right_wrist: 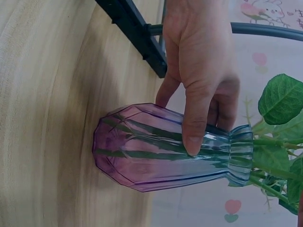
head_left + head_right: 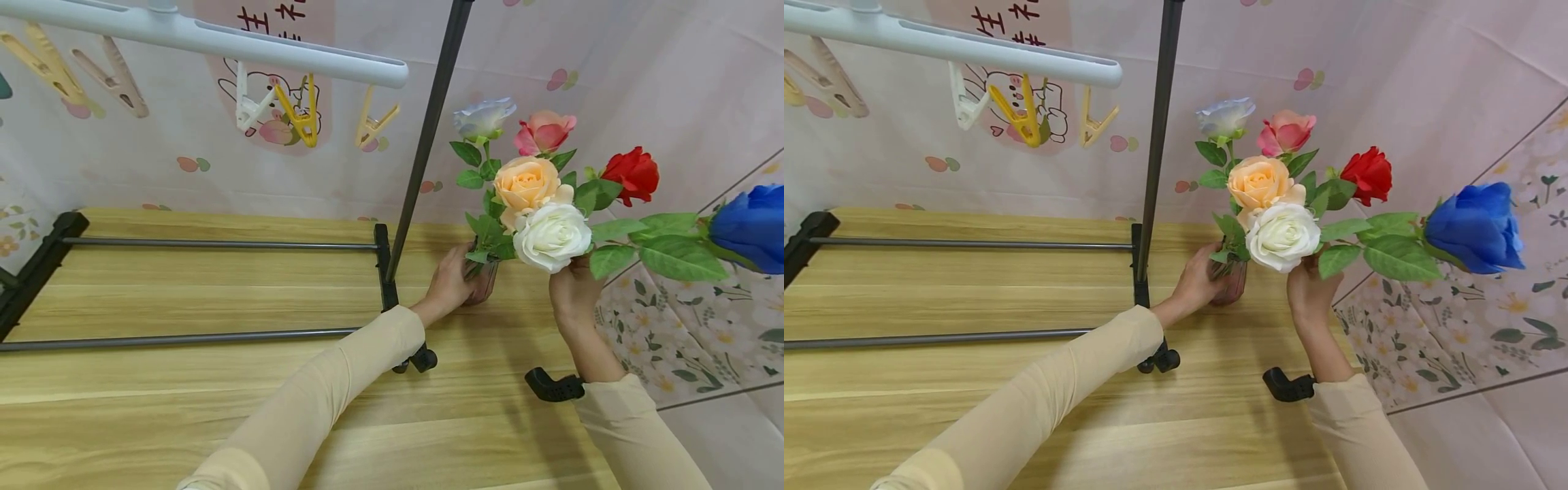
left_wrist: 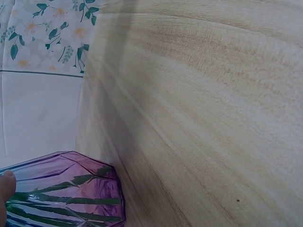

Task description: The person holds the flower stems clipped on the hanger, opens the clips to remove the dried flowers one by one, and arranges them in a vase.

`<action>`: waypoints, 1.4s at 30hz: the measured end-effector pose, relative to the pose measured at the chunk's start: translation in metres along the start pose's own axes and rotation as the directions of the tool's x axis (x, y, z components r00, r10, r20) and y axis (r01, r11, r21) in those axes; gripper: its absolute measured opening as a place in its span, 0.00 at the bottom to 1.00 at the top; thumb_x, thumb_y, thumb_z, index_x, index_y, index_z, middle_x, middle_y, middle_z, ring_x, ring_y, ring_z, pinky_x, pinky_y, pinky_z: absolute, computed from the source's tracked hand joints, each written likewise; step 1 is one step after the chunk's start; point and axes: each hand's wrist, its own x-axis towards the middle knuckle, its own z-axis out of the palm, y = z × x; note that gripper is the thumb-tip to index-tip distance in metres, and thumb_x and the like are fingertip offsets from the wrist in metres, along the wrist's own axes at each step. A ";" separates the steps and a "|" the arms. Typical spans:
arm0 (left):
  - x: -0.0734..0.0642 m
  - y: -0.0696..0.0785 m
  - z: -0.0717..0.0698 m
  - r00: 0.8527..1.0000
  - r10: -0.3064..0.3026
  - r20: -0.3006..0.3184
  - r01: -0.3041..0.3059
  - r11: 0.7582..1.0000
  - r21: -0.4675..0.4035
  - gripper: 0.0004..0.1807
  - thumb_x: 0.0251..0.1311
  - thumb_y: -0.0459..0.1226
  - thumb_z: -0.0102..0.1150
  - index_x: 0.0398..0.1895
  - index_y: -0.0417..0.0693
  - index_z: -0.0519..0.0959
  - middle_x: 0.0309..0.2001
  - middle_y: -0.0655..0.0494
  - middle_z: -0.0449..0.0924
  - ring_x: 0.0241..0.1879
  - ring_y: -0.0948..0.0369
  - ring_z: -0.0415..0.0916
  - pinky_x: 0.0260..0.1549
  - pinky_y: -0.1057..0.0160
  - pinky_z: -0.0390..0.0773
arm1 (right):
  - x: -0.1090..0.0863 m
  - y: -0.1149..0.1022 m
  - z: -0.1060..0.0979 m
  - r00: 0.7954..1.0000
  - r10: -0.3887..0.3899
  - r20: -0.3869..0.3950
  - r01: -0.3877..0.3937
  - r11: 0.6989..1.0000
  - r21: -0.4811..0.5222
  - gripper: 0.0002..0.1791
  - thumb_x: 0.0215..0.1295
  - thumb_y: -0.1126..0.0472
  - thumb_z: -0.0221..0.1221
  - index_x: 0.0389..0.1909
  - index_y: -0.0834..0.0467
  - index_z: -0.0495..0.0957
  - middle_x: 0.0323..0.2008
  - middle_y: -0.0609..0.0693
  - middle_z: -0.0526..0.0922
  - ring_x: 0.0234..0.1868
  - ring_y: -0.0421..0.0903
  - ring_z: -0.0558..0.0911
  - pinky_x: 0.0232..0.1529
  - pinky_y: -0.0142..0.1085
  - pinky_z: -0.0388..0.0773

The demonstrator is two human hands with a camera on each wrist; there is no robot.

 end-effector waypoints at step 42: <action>0.002 -0.002 0.001 1.000 0.010 -0.018 -0.010 1.000 -0.019 0.32 0.62 0.35 0.63 0.69 0.44 0.65 0.65 0.47 0.71 0.66 0.52 0.70 0.63 0.56 0.72 | -0.006 0.014 0.001 0.994 -0.069 0.080 0.105 0.728 -0.677 0.12 0.69 0.73 0.49 0.48 0.74 0.75 0.37 0.36 0.80 0.41 0.21 0.73 0.45 0.20 0.67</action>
